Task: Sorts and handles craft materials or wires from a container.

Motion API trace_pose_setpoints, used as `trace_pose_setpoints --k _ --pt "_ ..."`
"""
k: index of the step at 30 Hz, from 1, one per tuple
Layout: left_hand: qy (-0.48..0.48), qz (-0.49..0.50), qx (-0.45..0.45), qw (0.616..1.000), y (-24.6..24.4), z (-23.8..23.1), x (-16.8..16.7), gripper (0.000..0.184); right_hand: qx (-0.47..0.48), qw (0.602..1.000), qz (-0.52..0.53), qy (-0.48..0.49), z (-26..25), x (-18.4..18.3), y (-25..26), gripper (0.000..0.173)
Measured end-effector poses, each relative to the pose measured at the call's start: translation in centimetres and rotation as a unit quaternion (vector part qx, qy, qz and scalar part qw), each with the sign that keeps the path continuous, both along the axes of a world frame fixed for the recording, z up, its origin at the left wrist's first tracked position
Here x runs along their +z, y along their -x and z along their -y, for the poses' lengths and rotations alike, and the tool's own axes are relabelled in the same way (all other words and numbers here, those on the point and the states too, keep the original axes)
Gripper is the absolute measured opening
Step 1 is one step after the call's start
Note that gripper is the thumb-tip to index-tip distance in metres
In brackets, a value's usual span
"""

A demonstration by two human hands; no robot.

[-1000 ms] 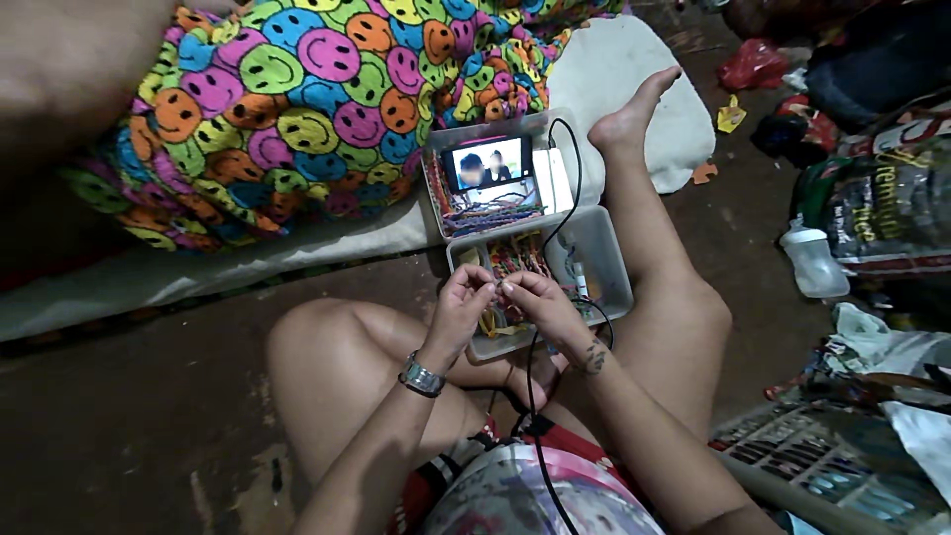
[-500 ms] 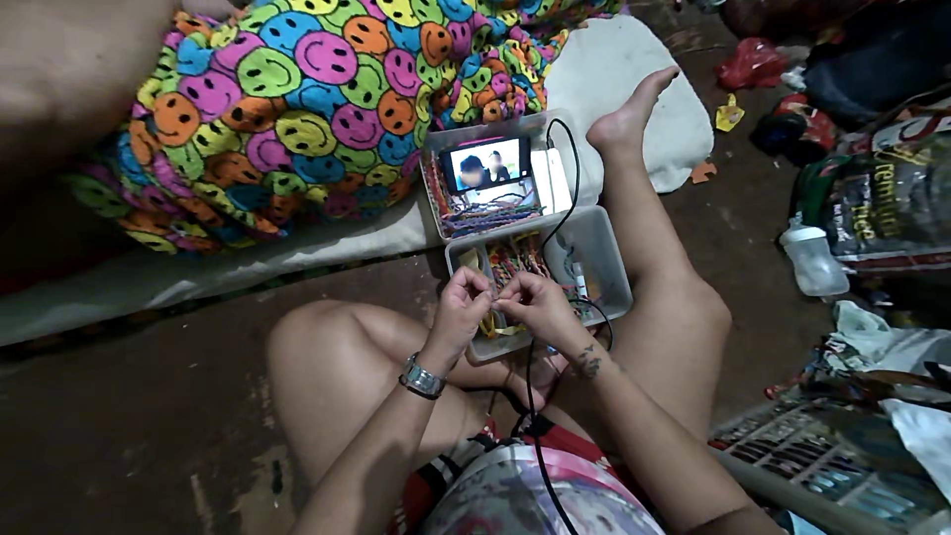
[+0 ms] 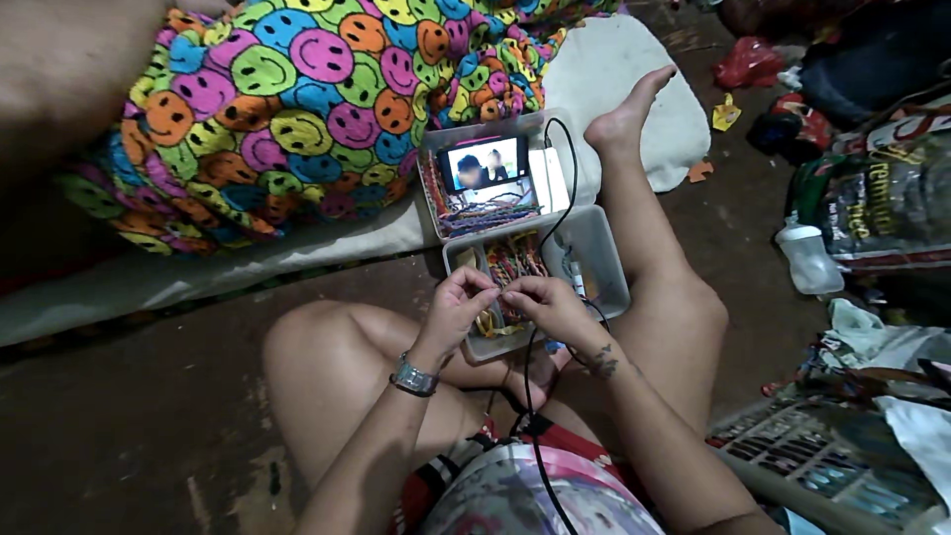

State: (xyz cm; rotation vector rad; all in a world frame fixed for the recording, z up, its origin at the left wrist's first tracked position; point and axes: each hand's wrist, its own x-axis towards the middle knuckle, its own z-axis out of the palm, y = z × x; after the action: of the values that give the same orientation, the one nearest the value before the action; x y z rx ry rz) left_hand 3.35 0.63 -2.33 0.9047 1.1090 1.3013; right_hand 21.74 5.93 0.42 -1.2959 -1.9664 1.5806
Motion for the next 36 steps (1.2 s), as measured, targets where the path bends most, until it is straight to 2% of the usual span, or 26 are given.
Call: trace_pose_setpoints --k 6,11,16,18,21,25,29,33,36 --pt "0.004 -0.021 0.001 1.000 -0.2 0.0 0.0 0.016 -0.039 0.999 -0.002 -0.017 0.2 -0.1 0.6 0.012" --pt "-0.001 -0.050 -0.017 0.999 -0.2 0.0 0.0 0.013 -0.069 0.998 0.013 -0.001 0.3 0.1 1.1 0.014" --pt "-0.023 -0.081 -0.003 0.996 0.1 -0.1 0.0 0.007 0.035 0.999 0.004 0.001 -0.2 0.0 -0.1 0.029" --pt "-0.018 -0.097 -0.014 0.995 0.1 -0.1 -0.1 0.006 0.046 0.998 0.025 -0.025 -0.2 0.0 -0.5 0.028" --pt "0.005 -0.169 -0.040 0.985 -0.2 -0.1 0.1 0.007 0.021 0.990 0.076 -0.117 0.2 -0.5 -0.5 0.019" --pt "0.031 -0.215 -0.046 0.975 -0.4 -0.2 0.0 0.010 0.001 0.974 0.162 -0.158 0.7 -0.4 0.7 0.014" --pt "0.056 -0.144 -0.022 0.988 -0.5 -0.1 0.1 0.005 -0.008 0.975 0.182 -0.127 0.7 -0.2 1.7 0.016" --pt "0.026 0.001 0.009 1.000 -0.3 0.0 0.0 0.011 -0.077 0.986 0.068 -0.131 1.3 -0.9 2.2 0.013" --pt "-0.006 0.018 0.018 1.000 -0.2 0.0 -0.2 0.013 -0.049 0.987 0.024 -0.149 1.5 -0.9 2.1 0.018"
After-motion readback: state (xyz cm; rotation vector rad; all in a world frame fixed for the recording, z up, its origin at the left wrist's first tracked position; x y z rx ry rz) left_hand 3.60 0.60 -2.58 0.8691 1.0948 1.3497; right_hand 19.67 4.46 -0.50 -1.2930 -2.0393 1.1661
